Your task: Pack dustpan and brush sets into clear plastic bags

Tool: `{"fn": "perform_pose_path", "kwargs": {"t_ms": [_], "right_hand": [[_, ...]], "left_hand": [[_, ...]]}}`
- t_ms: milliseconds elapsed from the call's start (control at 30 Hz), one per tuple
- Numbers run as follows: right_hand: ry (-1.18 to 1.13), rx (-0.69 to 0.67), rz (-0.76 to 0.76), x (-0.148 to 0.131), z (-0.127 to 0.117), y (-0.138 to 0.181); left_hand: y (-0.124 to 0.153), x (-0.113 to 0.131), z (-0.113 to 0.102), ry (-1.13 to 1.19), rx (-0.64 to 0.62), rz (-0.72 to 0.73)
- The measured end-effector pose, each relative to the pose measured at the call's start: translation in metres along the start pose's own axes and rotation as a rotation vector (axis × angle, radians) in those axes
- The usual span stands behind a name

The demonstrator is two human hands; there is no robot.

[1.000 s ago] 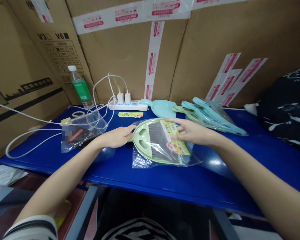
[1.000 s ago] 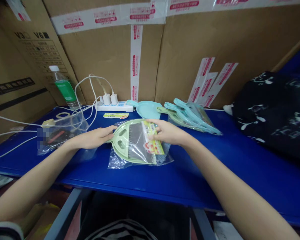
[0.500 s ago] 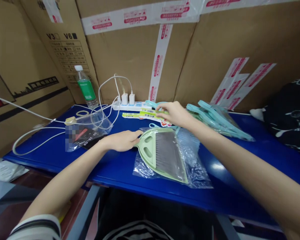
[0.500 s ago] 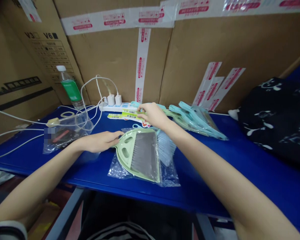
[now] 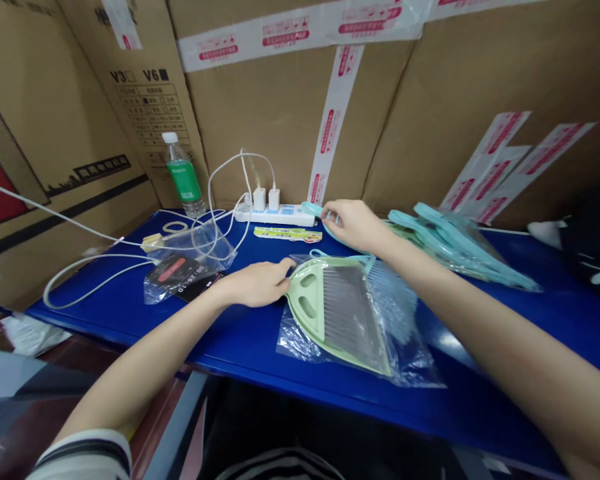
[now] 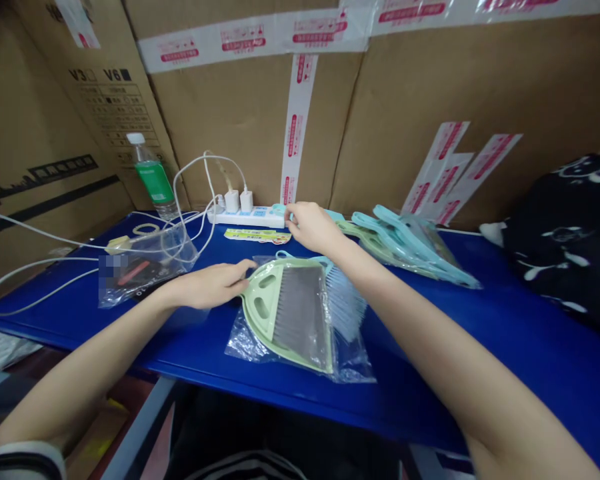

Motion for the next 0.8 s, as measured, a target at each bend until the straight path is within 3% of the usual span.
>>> {"fn": "perform_pose_path", "kwargs": {"t_ms": [133,267,367,500,700,800], "right_hand": [[-0.2,-0.041,0.18,0.027,-0.015,0.054],[-0.614,-0.281,0.388,0.042,0.005,0.091],[-0.903,-0.377,0.475,0.041,0.018,0.096],[-1.14,-0.332,0.591,0.047,0.024,0.092],[-1.114,-0.513,0.459,0.033,0.031,0.097],[-1.144,-0.443,0.443,0.035,0.028,0.095]], "left_hand": [[0.003,-0.004,-0.014,-0.07,0.072,-0.078],[0.004,-0.008,-0.027,-0.05,0.186,-0.093],[0.004,-0.009,-0.03,-0.009,0.228,-0.118],[0.004,-0.01,-0.03,-0.012,0.269,-0.124],[0.001,-0.008,-0.028,-0.017,0.34,-0.023],[0.004,0.003,-0.036,-0.108,0.511,0.064]]}}
Point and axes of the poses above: each hand's wrist, its own y-axis away from the middle knuckle, its own z-axis out of the palm, x = y × z, the point moved 7 cm from there along -y, towards the middle knuckle, and after that the axes turned 9 degrees about z, right-handed, at the moved point
